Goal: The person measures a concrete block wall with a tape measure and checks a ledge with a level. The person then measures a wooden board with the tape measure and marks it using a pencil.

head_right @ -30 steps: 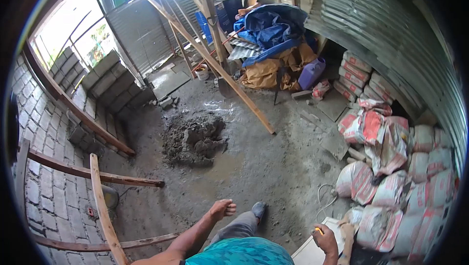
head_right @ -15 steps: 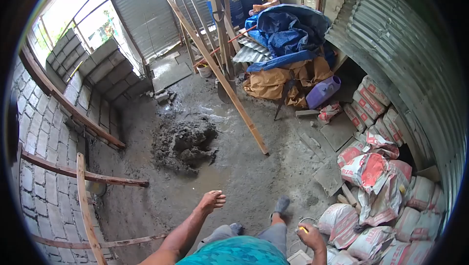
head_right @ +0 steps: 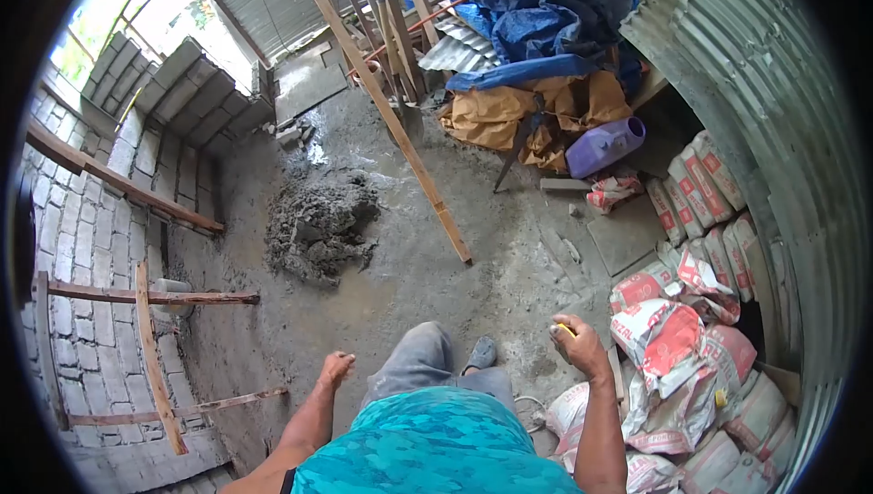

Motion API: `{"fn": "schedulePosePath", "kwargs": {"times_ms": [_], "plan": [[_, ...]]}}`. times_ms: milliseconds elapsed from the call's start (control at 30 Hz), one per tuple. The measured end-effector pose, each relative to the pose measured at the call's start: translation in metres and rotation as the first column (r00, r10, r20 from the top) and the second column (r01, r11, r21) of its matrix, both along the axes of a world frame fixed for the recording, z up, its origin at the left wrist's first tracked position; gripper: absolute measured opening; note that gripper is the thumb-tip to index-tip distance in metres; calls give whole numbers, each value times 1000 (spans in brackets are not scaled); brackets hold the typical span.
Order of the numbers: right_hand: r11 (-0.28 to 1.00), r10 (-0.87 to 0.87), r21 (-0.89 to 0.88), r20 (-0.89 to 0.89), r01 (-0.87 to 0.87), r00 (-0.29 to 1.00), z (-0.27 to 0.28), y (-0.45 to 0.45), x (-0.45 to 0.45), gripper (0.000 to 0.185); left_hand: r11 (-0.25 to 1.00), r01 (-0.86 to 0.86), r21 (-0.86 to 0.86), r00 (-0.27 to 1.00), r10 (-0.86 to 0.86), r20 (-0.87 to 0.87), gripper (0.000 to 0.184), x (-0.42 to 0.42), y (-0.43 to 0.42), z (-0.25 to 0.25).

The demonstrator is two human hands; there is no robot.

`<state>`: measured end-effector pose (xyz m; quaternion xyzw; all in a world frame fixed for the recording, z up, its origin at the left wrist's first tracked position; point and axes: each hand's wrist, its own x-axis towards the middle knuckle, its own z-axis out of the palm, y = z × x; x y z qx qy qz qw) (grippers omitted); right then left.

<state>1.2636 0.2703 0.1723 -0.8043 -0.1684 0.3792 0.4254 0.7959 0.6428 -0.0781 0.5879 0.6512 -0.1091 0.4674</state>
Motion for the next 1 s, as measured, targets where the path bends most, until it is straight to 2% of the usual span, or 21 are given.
{"fn": "schedulePosePath", "kwargs": {"times_ms": [33,67,100,133,167,200,233,267,333,367,400,467,500,533,600,700,767,833,933,1000], "plan": [[999,12,29,77,-14,997,-25,-2,16,46,989,141,55,987,-136,-90,36,-11,0,-22],[998,61,13,88,-62,994,-23,6,29,48,935,339,107,936,-324,-137,47,-11,-1,-26],[994,104,10,192,-108,976,-42,9,45,47,877,478,48,878,-475,-54,56,-27,4,-70],[991,132,9,175,-136,976,-31,21,56,46,876,468,118,858,-418,-299,61,-3,-4,-60],[992,127,-17,76,-126,989,-14,36,66,45,924,361,-126,882,-383,-276,65,22,0,-41],[995,97,22,61,-98,993,-29,42,79,44,914,372,-163,867,-405,-291,66,37,-1,-44],[995,94,19,3,-94,996,-27,52,93,43,930,322,-176,887,-361,-288,64,58,2,-35],[994,104,30,17,-105,994,-18,63,110,43,943,272,-194,903,-320,-286,63,80,2,-28],[989,149,-10,142,-149,979,-5,83,142,43,937,295,-185,907,-336,-255,63,126,21,-43],[995,99,1,15,-99,995,-21,85,166,43,926,327,-190,902,-366,-231,63,147,32,-50],[995,104,5,30,-105,994,-11,97,183,43,929,324,-181,907,-359,-220,63,176,46,-54],[997,70,-30,116,-67,991,16,114,215,43,917,400,-8,910,-398,-115,64,232,72,-61],[999,30,-26,11,-30,999,23,122,230,41,964,266,-2,964,-266,-27,65,254,82,-71],[998,45,-46,15,-44,999,26,127,245,41,993,122,-3,991,-121,63,66,281,98,-79],[986,148,-105,173,-132,974,25,141,277,39,999,-28,-33,983,34,181,65,335,123,-67],[981,163,-123,131,-147,978,38,178,306,40,1000,20,4,966,-20,258,63,388,151,-34],[980,175,-116,106,-162,979,40,198,321,42,999,-37,14,966,32,258,62,402,161,-31],[941,322,-163,159,-297,933,31,223,344,44,995,-97,27,961,87,264,62,411,166,-36],[908,403,-170,100,-384,910,27,264,376,44,973,-229,-26,946,228,229,60,408,163,-35],[889,437,-188,74,-418,896,21,291,405,45,919,-377,-114,903,392,175,60,403,152,-26]]}}
